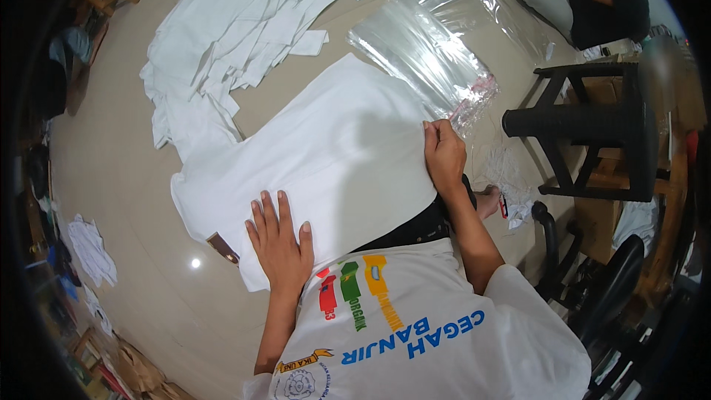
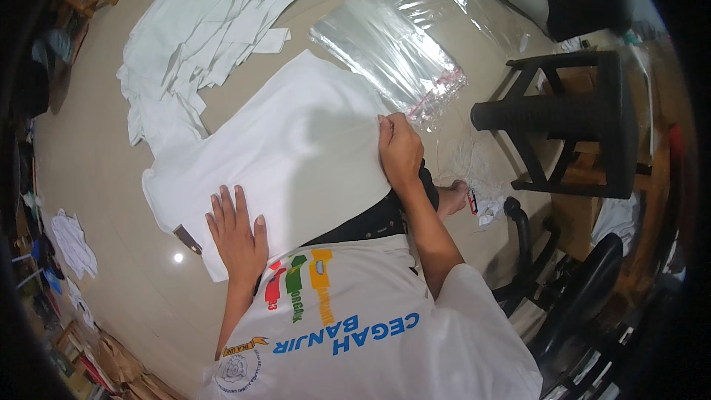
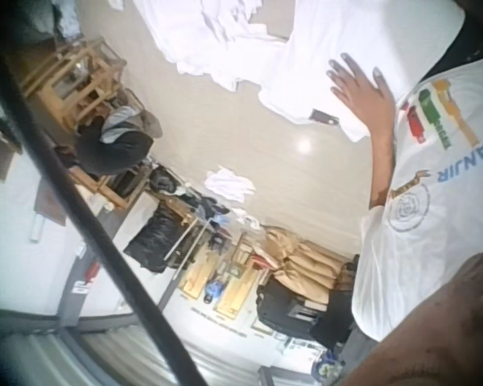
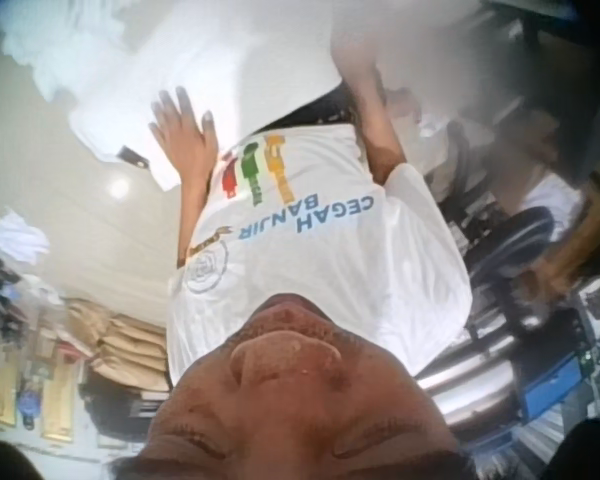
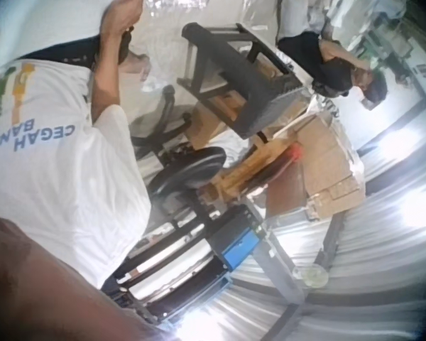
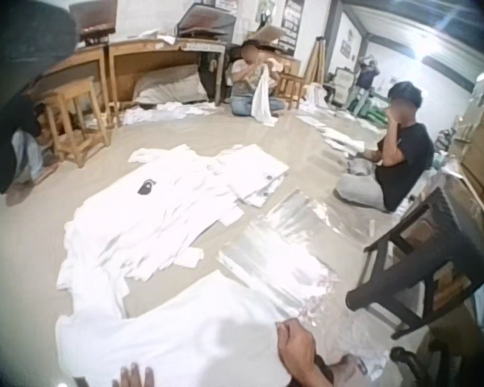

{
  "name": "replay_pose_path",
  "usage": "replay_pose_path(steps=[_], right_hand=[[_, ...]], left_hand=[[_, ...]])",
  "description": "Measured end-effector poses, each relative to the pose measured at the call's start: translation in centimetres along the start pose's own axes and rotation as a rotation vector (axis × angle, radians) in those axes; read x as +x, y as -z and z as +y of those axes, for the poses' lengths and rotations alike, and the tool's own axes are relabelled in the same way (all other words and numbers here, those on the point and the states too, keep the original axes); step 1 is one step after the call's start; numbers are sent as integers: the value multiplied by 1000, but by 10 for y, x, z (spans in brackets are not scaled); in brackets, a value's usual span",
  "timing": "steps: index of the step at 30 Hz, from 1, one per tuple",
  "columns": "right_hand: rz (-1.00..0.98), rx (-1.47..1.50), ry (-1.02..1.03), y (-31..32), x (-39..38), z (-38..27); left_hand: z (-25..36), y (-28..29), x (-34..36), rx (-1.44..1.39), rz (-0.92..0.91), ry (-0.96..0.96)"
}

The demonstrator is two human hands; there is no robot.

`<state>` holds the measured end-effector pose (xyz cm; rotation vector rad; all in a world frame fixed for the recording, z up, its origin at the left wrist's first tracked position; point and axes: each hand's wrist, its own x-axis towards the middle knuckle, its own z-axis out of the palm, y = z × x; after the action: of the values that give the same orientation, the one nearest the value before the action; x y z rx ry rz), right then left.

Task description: The person folds white t-shirts and places them into clear plastic bags. They smooth the shirts, fold them neatly, and seal the bags before setting them aside.

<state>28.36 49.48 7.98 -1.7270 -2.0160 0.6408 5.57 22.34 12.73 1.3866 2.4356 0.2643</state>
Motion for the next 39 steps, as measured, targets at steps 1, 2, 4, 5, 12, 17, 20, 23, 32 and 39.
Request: replay_pose_path(steps=[1, 2, 4, 5, 12, 17, 20, 23, 32, 39], right_hand=[[1, -17, 61, 4, 1, 0], [2, -35, 123, 9, 2, 1], [-10, 18, 294, 16, 3, -6], [-22, 90, 404, 19, 4, -14], [-309, -97, 180, -10, 17, 24], [-251, -243, 278, -8, 58, -3], [-408, 182, 467, -20, 102, -58], [-655, 203, 499, -75, 142, -103], [-1088, -105, 544, -120, 234, -137], [-938, -176, 794, -70, 256, -122]], left_hand=[[1, 0, 1, 0, -3, -2], [2, 3, 2, -29, 6, 3], [3, 8, 1, -86, 21, 21], [-2, 6, -1, -69, 43, 27], [-51, 10, -2, 51, 209, 183], [-122, 11, 40, -225, 466, 378], [-166, 40, 82, -502, 336, 647], [-228, 52, 120, -898, 52, 842], [-287, 58, 206, -1164, -376, 829], [-282, 74, 190, -1042, -122, 627]])
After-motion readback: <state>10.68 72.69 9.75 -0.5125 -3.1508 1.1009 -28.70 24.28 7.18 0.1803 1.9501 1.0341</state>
